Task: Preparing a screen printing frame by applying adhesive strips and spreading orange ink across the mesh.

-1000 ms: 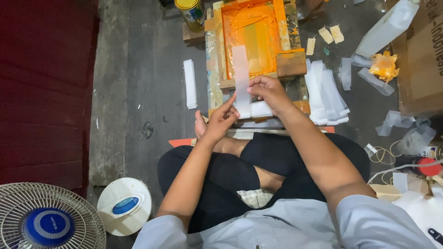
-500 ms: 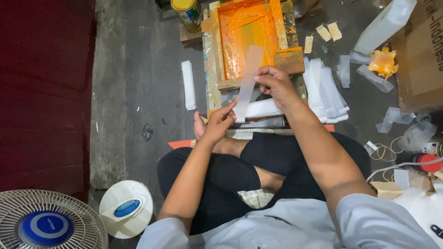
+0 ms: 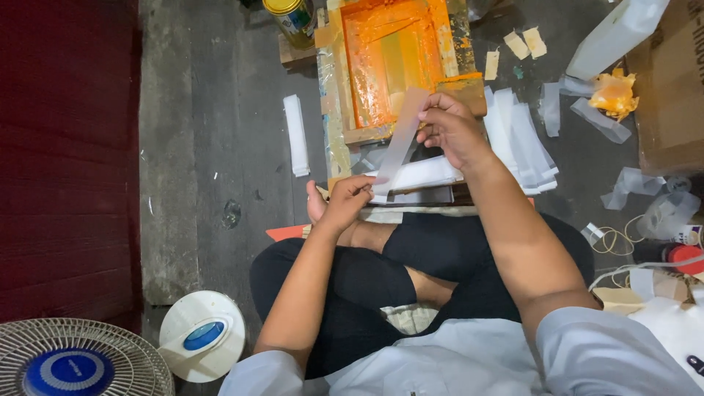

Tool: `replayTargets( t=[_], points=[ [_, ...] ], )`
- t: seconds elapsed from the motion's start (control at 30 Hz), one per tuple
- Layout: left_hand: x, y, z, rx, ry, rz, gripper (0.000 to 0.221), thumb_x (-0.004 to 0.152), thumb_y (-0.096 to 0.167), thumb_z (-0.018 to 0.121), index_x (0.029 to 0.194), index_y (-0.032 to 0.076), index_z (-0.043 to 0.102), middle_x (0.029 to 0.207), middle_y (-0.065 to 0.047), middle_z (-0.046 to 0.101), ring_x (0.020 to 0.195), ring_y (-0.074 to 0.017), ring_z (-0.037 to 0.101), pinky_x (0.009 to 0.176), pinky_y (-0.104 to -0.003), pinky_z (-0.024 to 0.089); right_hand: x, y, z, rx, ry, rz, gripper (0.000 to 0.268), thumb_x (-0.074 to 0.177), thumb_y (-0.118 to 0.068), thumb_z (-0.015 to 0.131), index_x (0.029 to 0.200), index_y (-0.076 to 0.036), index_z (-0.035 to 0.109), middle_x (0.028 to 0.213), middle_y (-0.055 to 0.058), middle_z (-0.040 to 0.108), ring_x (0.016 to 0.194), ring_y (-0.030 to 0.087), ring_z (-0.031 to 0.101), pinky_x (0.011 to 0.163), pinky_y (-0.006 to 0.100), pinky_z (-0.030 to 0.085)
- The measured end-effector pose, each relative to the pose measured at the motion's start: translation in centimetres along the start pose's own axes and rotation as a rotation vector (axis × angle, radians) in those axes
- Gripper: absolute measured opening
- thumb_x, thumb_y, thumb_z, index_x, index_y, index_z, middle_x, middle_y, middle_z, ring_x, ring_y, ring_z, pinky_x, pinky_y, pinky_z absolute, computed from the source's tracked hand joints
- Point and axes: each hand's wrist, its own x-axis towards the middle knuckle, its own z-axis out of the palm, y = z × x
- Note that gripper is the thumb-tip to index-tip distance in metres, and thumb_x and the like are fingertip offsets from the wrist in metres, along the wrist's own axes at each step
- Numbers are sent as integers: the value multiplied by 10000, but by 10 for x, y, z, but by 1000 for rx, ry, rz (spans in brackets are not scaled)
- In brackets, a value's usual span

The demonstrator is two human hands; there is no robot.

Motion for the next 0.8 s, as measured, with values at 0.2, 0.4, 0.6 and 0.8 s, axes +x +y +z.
replayTargets(
  t=[0.2,0.4,0.6,0.8],
  points=[
    [-2,4,-16,166,140,-40,202,857,38,670,1006,66,804,711,-79,653,773,-177,647,806,-338,525,-11,-15,-5,-101,27,-56,146,906,-160,746,1009,-112,654,796,58,706,674,148,760,569,222,627],
    [5,-12,-37,-20,268,-108,148,881,40,701,1019,70,743,848,-99,696,820,-162,667,785,-302,613,-8,-7,-6,-27,28,-106,113,905,-94,743,949,-69,641,836,126,732,740,205,787,631,276,670],
    [-1,32,-50,-44,289,-150,118,925,83,705,1027,28,687,881,-102,738,800,-152,723,741,-271,644,-3,2,-3,87,-41,-100,136,912,-55,714,910,-86,582,814,105,718,768,222,792,673,312,685],
    [-16,71,-44,-236,355,-265,196,935,63,689,1113,-10,653,782,-81,680,690,-167,743,684,-326,678,-15,-11,9,3,-70,-93,240,902,-52,696,1114,-80,588,817,138,729,734,213,784,673,293,680]
  ],
)
